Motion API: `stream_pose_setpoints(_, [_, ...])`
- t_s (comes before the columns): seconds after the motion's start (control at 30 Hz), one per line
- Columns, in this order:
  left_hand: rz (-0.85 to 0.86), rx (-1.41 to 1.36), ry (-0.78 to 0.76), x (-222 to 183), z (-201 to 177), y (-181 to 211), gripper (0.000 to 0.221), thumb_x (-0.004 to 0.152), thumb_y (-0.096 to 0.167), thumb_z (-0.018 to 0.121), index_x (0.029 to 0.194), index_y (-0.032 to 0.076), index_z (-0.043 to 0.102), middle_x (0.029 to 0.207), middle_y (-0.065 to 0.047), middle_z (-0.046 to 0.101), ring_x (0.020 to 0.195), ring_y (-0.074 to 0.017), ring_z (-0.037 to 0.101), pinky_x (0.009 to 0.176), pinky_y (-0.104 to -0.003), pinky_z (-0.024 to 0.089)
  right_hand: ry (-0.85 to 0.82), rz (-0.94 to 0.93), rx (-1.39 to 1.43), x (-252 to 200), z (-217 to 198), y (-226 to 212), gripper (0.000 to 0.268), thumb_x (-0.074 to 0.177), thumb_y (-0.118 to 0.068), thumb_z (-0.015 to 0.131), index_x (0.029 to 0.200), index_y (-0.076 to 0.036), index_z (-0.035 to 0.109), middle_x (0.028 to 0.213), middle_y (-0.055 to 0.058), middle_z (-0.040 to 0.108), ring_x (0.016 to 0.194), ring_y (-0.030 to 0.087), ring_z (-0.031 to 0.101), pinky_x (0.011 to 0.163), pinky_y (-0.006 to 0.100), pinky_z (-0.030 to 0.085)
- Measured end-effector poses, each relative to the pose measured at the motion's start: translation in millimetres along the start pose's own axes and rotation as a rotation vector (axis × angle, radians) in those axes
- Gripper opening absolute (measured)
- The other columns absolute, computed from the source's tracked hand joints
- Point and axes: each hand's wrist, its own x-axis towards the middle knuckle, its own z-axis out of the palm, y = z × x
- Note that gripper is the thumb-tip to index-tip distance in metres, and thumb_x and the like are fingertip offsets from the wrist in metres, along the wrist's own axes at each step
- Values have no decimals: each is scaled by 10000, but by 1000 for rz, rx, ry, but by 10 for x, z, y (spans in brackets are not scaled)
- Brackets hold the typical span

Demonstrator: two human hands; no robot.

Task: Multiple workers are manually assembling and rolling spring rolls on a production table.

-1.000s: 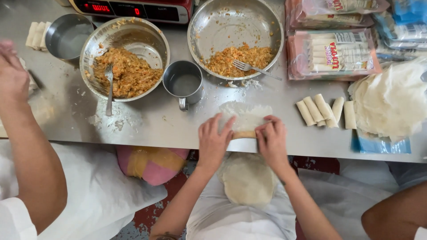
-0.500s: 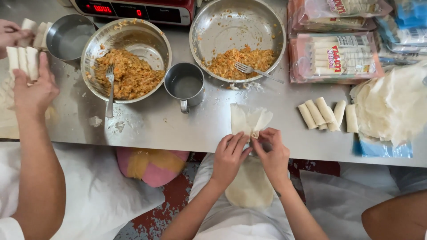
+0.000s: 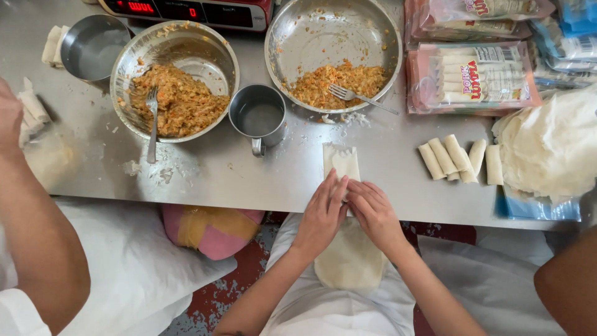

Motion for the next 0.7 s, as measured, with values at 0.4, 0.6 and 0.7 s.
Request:
stream_pose_setpoints(0.4, [62,-122,-272,51,86,-641,179,1047,254,644,1188,145,665,1031,-19,637,998,-201,676,887,-341,566,-160,74,384,303,-263,379,115,999,-66,708,1081,0,751,1017,99,732,924,312,729,845,421,592])
stream_pose_setpoints(0.6, [220,310,-21,93,248,-453,188,1053,197,672,1229,150,718,1192,-40,664,1067,-179,682,906,-287,576,73,-24,-36,104,179,389,192,1034,-145,704,1180,-49,783,1082,103,685,980,259,718,869,349,614])
stream_pose_setpoints(0.7, [221,120,-82,103,299,-637,345,1031,187,672,1354,67,657,1225,-144,642,1183,-307,653,992,-386,572,15,-82,-115,108,169,510,320,979,-183,761,1240,-1,724,1229,172,606,1062,322,678,913,390,618])
